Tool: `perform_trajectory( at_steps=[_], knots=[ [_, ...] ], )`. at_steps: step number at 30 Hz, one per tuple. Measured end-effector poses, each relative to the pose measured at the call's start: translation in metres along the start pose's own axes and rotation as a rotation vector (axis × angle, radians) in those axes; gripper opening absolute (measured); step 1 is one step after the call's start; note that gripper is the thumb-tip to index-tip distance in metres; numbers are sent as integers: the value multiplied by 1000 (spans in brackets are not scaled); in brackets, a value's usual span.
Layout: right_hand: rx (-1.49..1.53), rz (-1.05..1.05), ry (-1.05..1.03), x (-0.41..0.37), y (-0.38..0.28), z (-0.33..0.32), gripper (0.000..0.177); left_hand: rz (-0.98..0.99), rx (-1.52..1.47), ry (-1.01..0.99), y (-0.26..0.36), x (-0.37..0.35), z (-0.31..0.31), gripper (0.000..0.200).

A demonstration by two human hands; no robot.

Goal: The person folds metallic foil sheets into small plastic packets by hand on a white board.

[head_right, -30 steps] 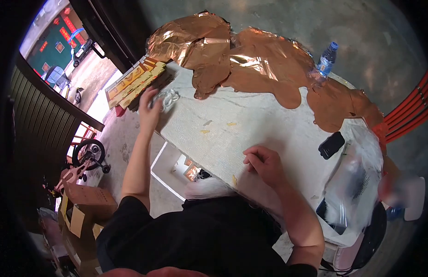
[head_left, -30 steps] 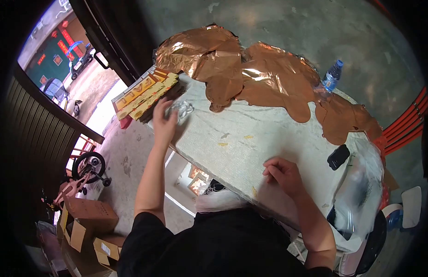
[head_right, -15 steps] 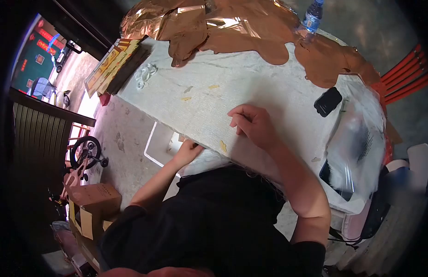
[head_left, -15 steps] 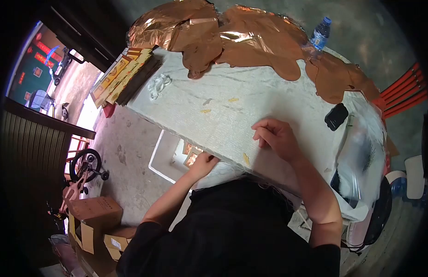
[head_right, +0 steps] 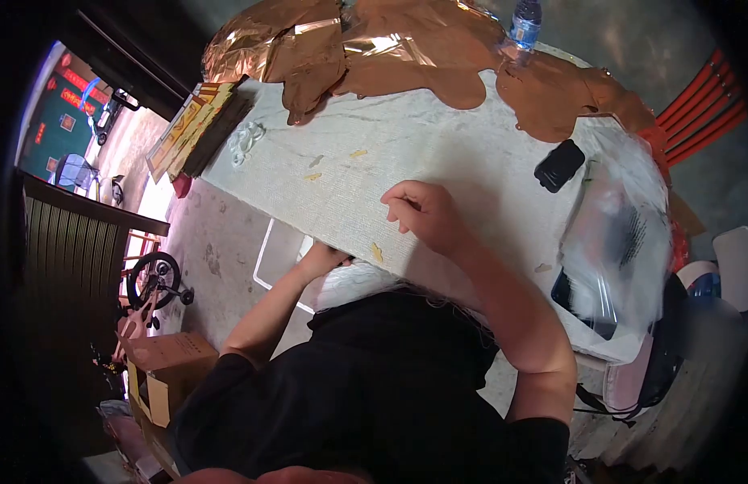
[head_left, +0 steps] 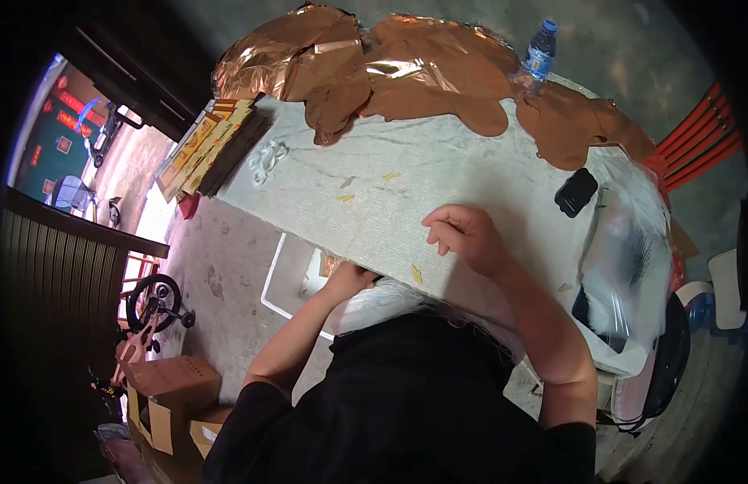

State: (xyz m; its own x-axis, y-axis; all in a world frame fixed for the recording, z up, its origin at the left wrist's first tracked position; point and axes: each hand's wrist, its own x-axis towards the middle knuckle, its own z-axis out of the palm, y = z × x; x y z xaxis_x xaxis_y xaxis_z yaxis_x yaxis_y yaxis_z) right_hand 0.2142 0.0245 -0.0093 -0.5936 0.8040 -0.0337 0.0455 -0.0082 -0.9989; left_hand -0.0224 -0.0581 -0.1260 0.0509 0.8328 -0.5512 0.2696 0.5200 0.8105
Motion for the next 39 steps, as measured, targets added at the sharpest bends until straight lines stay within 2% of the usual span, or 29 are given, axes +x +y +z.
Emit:
perform_trajectory(
  at_steps=[2, 3, 5, 8, 12, 14, 15, 17, 18, 20, 21, 23, 24, 26, 27, 29, 30, 32, 33, 34, 35, 36, 37, 38, 39],
  knots=[
    [-41, -19, 13, 0, -1, 1, 15, 341, 495, 94, -1, 2, 5, 40],
    [-43, -20, 13, 0, -1, 1, 15, 344, 494, 95, -6, 8, 5, 40],
    [2, -27, 17, 0, -1, 0, 14, 520, 710, -34, -19, 21, 8, 38],
    [-22, -42, 13, 0, 0, -1, 14, 521, 780, -57, -11, 19, 16, 41],
    [-33, -29, 22, -1, -1, 0, 14, 469, 701, -2, -18, 17, 15, 35],
    [-37, 6, -1, -1, -2, 0, 14, 421, 632, 7, -15, 5, 10, 27],
    [-37, 6, -4, -1, -1, 1, 14, 419, 632, 9, -3, -8, 7, 27],
    [-85, 3, -24, -3, -2, 2, 15, 214, 555, -121, 38, -46, 1, 19],
    [-89, 3, -25, -5, -3, 4, 15, 217, 552, -119, 53, -61, -2, 19],
    [-91, 26, -110, -8, -7, 9, 15, 591, 438, 53, 75, -88, -6, 14],
    [-100, 28, -121, -8, -6, 12, 15, 592, 428, 62, 81, -96, -9, 14],
    [-336, -205, -194, -4, -3, 17, 18, 750, 855, 315, 94, -104, -17, 8],
    [-344, -217, -204, -4, -6, 22, 18, 753, 852, 333, 104, -110, -19, 8],
    [-303, -229, -168, -8, -18, 36, 17, 628, 656, 286, 125, -120, -18, 6],
    [-308, -228, -164, -10, -30, 41, 17, 633, 654, 283, 134, -123, -18, 6],
    [120, 123, -399, -16, -61, 47, 13, 723, 420, 214, 146, -124, -18, 7],
    [112, 122, -398, -16, -69, 45, 13, 729, 416, 216, 149, -120, -16, 7],
    [24, 110, -372, -15, -85, 36, 11, 974, 171, 329, 157, -111, -10, 6],
    [9, 98, -372, -15, -95, 33, 11, 999, 47, 244, 152, -101, -7, 17],
    [41, -20, -313, -16, -104, 31, 11, 1012, 47, 247, 155, -97, 0, 17],
    [77, -132, -254, -20, -114, 29, 10, 958, -271, -83, 159, -95, 12, 26],
    [74, -115, -163, -24, -130, 28, 9, 874, -580, -412, 161, -91, 24, 36],
    [73, -99, -73, -26, -143, 25, 8, 710, -598, -451, 155, -88, 40, 46],
    [-2, -311, 4, -19, -142, 18, 9, 547, -612, -488, 150, -85, 50, 56],
    [146, -472, 21, -17, -145, 2, 12, 575, -455, -758, 164, -94, 42, 58]
  ],
)
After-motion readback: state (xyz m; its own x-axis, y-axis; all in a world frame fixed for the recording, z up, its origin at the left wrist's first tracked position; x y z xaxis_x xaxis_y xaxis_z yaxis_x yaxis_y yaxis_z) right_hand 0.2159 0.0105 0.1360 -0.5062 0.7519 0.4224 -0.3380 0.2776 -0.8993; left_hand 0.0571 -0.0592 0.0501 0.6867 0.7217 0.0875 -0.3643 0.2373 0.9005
